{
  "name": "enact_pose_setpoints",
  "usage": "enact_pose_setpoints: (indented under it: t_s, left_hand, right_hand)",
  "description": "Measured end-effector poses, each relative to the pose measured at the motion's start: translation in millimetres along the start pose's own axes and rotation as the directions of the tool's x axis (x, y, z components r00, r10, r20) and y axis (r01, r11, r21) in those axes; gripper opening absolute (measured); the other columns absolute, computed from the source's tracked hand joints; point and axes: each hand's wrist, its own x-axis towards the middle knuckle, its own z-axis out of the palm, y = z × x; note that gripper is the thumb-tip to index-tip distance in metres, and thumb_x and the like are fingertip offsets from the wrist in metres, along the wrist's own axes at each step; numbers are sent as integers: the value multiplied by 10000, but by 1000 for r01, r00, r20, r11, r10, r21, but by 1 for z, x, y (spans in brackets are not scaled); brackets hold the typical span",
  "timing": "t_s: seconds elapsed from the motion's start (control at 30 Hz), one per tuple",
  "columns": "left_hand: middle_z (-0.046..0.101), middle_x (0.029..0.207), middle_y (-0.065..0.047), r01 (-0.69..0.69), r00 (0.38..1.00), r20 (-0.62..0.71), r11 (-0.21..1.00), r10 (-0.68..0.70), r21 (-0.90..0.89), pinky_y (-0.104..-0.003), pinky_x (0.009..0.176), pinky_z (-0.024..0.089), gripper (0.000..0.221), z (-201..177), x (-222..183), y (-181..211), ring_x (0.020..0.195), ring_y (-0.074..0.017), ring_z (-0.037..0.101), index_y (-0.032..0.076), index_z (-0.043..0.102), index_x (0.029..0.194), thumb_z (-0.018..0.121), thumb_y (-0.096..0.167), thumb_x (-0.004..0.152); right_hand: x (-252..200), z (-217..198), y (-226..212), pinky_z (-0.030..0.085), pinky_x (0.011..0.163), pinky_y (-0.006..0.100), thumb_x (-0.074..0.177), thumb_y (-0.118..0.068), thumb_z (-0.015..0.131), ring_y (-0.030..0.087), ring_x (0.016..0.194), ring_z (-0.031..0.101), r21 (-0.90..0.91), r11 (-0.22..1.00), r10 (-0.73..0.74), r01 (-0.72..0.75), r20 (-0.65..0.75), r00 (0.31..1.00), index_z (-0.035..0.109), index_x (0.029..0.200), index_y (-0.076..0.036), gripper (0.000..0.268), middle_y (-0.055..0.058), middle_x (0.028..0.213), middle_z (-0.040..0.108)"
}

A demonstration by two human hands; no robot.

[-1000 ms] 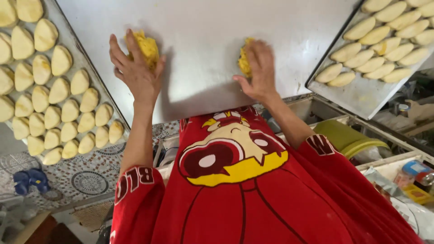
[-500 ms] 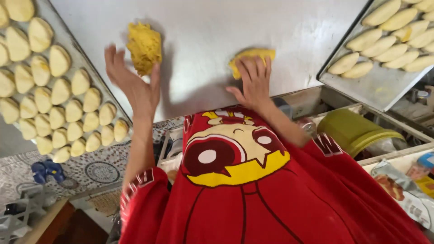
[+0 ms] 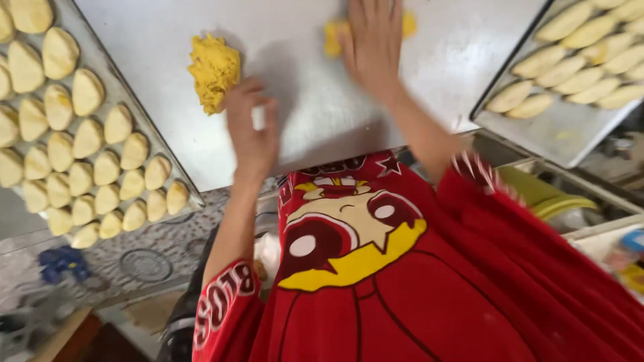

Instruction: Shape dough into buns and arrange them on baking sheets

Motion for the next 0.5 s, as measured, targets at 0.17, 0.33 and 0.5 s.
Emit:
enact_pose_setpoints:
  t_s: [0.17, 0.33, 0.5]
  left_hand:
    - [579, 1386, -272, -230, 940, 248, 972, 233, -39, -564, 1233, 323, 461, 103, -17, 38, 1336, -445, 528, -58, 571, 1358, 579, 36, 907]
    - [120, 1718, -104, -247, 643, 724, 827, -250, 505, -672, 1239, 3, 608, 145, -29, 66, 1586, -318, 39, 65, 158, 1638, 256, 335, 1103]
    - [84, 1680, -247, -80, 803, 464, 703, -375, 707, -773, 1198, 70, 684, 186, 102, 16, 1546, -435, 44, 58, 213, 1679, 329, 490, 1161]
  right_hand:
    - [-122, -82, -29, 114, 1307, 613, 1131, -285, 302, 459, 1579, 127, 285, 958, -129, 14, 389, 912, 256, 1614, 25, 576, 178, 1697, 215]
    - [-147, -59, 3, 43, 1315, 625, 1128, -301, 275, 418, 1600, 88, 275, 962, -105, -4, 381, 918, 167, 1639, -3, 601, 173, 1715, 155]
    - [1, -10, 49, -53, 1317, 637, 1181, -335, 265, 398, 1614, 44, -50, 999, 19, 1, 387, 922, 106, 1638, -29, 573, 123, 1740, 147]
